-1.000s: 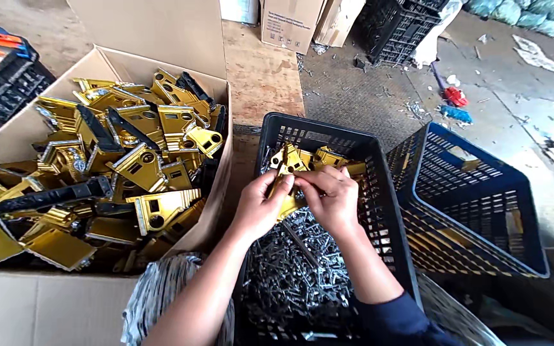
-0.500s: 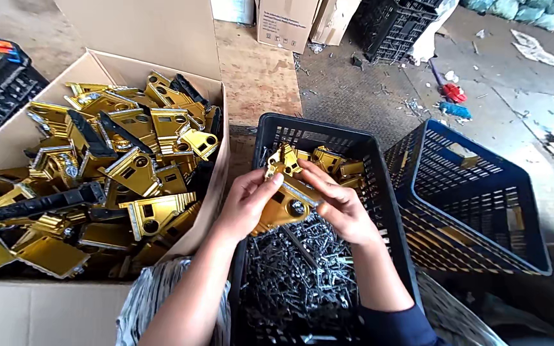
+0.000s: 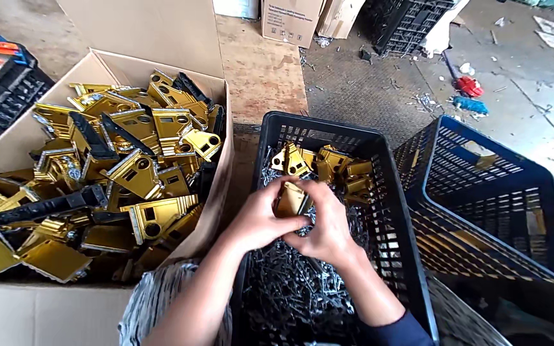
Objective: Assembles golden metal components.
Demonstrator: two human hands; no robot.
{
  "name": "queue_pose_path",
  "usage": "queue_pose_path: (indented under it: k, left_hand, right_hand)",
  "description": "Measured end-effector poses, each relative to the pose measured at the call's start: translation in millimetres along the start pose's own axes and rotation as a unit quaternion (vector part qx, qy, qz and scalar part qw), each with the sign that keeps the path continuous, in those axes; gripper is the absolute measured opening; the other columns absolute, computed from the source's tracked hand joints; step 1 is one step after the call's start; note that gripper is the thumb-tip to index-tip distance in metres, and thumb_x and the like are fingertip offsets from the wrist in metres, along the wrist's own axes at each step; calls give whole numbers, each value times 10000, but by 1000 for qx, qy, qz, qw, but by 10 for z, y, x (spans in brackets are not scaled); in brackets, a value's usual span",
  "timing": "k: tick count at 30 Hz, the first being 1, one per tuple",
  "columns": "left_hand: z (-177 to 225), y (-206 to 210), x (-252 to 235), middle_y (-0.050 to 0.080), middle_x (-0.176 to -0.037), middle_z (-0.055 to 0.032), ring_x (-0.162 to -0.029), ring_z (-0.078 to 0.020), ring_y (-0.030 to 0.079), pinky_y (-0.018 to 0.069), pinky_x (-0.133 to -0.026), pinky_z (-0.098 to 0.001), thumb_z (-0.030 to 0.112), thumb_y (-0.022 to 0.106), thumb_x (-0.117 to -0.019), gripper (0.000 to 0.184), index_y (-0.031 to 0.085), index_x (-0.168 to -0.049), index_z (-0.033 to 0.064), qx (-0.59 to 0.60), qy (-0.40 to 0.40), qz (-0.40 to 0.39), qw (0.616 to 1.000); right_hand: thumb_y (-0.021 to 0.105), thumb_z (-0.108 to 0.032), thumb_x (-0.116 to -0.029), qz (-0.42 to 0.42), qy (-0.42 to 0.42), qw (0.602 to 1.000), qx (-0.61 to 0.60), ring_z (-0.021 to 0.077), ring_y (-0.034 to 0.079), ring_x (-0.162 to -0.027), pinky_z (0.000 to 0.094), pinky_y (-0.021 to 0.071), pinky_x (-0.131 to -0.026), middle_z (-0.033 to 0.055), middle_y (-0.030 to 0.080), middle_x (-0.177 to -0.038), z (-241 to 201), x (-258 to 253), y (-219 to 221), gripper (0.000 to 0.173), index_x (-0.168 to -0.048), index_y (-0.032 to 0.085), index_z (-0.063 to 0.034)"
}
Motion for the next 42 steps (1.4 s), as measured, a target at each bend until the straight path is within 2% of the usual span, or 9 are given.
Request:
queue_pose_path:
  k: [5, 8, 12, 18, 22, 26, 31, 39, 42]
  left_hand:
    - [-76, 69, -23, 742, -1059, -37, -925, -134, 721, 616, -813, -345, 90, 772, -814, 625, 554, -1399, 127, 30, -25, -34, 999]
    - [-99, 101, -48, 738, -1086, -45, -946, -135, 720, 617, -827, -336, 93, 750, -795, 620, 572, -1389, 111, 35, -18, -58, 998]
    - [-87, 129, -55, 748, -1012, -41, -863, -111, 719, 612, -758, -294, 110, 748, -820, 599, 578, -1394, 105, 37, -25, -86, 995]
    - [17, 63, 13, 634, -1320, -32, -1167, -131, 627, 548, -978, -324, 484, 789, -814, 869, 437, -1498, 79, 145, -23, -132, 980]
    - [-115, 85, -44, 674, -1091, -65, -913, -147, 676, 590, -795, -330, 234, 820, -806, 659, 480, -1351, 86, 126, -87, 18, 988]
    - [-151, 35, -58, 655, -1037, -68, -789, -157, 655, 587, -674, -327, 408, 768, -886, 627, 509, -1398, 154, 199, -129, 107, 966]
    - [-209, -32, -69, 677, -1022, -79, -687, -169, 623, 527, -563, -318, 818, 249, -940, 806, 555, -1360, 203, 209, -170, 162, 949]
    - [-167, -23, -21, 628, -1197, -164, -1069, -275, 609, 503, -845, -531, 690, 213, -1030, 733, 605, -1290, 127, 63, -160, 255, 951]
    - [-108, 1, 7, 637, -1234, -148, -1120, -254, 611, 499, -914, -528, 663, 201, -1045, 729, 612, -1315, 124, 46, -142, 248, 957]
  right_hand:
    - [793, -525, -835, -80, 121, 971, -191, 166, 642, -1145, 388, 568, -973, 86, 668, -1247, 236, 80, 0, 815, -1425, 522, -32]
    - [711, -144, -920, -47, 201, 942, -264, 102, 676, -943, 281, 590, -820, 25, 717, -1011, 367, 117, -27, 200, -1093, 741, -47]
    - [693, 6, -875, -9, 276, 901, -335, 72, 685, -786, 264, 599, -719, 0, 720, -865, 407, 179, -15, 99, -931, 728, -67]
    - [370, -183, -1108, 80, 480, 623, -613, 191, 724, -858, 383, 620, -779, 91, 724, -972, 471, 343, 157, 274, -1061, 630, -110]
    - [561, -204, -1055, -197, 515, 810, -199, 202, 722, -781, 367, 625, -726, 117, 726, -940, 757, 786, 434, 257, -1110, 681, 16]
    - [618, -303, -979, -500, 497, 690, 161, 453, 493, -1362, 678, 444, -1017, 240, 541, -1450, 828, 1577, 754, 464, -1345, 622, -18]
    - [508, -341, -1067, -390, 489, 769, 131, 423, 678, -1075, 610, 537, -884, 228, 663, -1216, 623, 1189, 230, 388, -1320, 603, -63]
    - [349, -339, -1124, 211, 192, 956, -62, 37, 532, -558, 228, 509, -513, -46, 527, -718, -205, 626, -751, 318, -1145, 482, -52]
    - [369, -347, -1104, 134, 207, 969, -9, 104, 553, -535, 296, 506, -507, 9, 550, -680, -283, 738, -511, 377, -1075, 540, -13]
Point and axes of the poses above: each hand's wrist, its own x-axis away from the middle knuckle, its own y-axis out of the palm, z = x × y, the point moved 6 cm from there along -x, towards the middle knuckle
